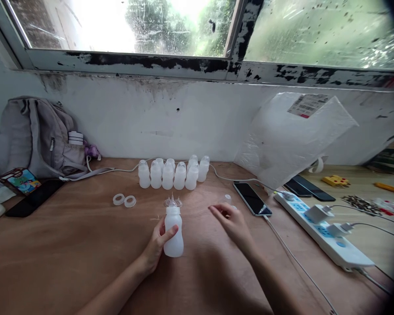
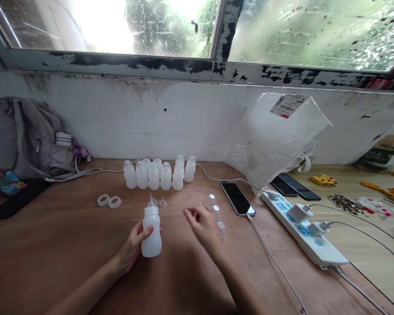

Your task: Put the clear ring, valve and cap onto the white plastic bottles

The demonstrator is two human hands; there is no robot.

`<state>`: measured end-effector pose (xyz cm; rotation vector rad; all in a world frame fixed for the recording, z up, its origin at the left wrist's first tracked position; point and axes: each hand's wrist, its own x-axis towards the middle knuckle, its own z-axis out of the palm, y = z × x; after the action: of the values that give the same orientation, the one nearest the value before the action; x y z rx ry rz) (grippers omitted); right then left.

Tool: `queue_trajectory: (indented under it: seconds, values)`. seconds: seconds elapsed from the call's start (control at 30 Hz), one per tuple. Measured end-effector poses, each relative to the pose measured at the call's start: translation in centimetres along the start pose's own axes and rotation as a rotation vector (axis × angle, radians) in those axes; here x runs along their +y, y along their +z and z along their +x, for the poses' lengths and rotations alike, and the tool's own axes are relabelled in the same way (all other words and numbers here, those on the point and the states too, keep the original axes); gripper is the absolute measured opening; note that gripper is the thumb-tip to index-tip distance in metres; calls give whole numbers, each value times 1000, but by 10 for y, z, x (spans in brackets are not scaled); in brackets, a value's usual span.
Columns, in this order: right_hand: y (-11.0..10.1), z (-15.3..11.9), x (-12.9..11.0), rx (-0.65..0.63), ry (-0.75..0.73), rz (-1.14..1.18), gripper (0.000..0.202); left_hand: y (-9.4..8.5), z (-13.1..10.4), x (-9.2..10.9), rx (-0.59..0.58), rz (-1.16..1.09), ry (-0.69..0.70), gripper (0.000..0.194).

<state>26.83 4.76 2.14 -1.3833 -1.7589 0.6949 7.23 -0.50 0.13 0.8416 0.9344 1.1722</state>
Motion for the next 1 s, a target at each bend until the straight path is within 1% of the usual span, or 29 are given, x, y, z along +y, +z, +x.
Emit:
queue_trajectory:
  seconds: [0.07,0.13,0.2,0.3,0.37,0.43,0.5,0.57,0.63,0.7,0.77,0.83,1.0]
  values:
    - [-25,9,7,47,26,-93,36,0,0,-1,24,30,21,35]
    - [-46,14,14,32,61,-241,35,-1,1,-1,44,49,39,36]
    - [-62,14,22,-3,142,-407,32,-1,1,-1,57,59,52,35]
    - [-74,10,34,-100,263,-532,28,-1,1,-1,51,72,54,33]
    - [-75,7,37,-191,298,-508,23,-1,1,0,33,82,45,34]
    - [-72,8,34,-249,294,-388,20,-1,2,1,17,96,37,37]
    - [-65,10,26,-233,253,-169,23,-2,2,2,18,119,25,44]
    - [-55,13,15,-143,190,98,31,-4,4,2,28,178,29,47]
    - [-42,14,6,-42,141,332,36,-8,7,2,31,289,69,45]
    - [-27,13,2,12,129,470,36,-12,10,2,28,426,140,40]
    - [-13,11,2,15,143,527,36,-16,13,2,30,551,198,37]
    - [-1,8,4,-19,152,547,34,-19,14,1,43,637,238,36]
    - [19,0,7,-86,139,544,30,-23,16,1,38,689,259,35]
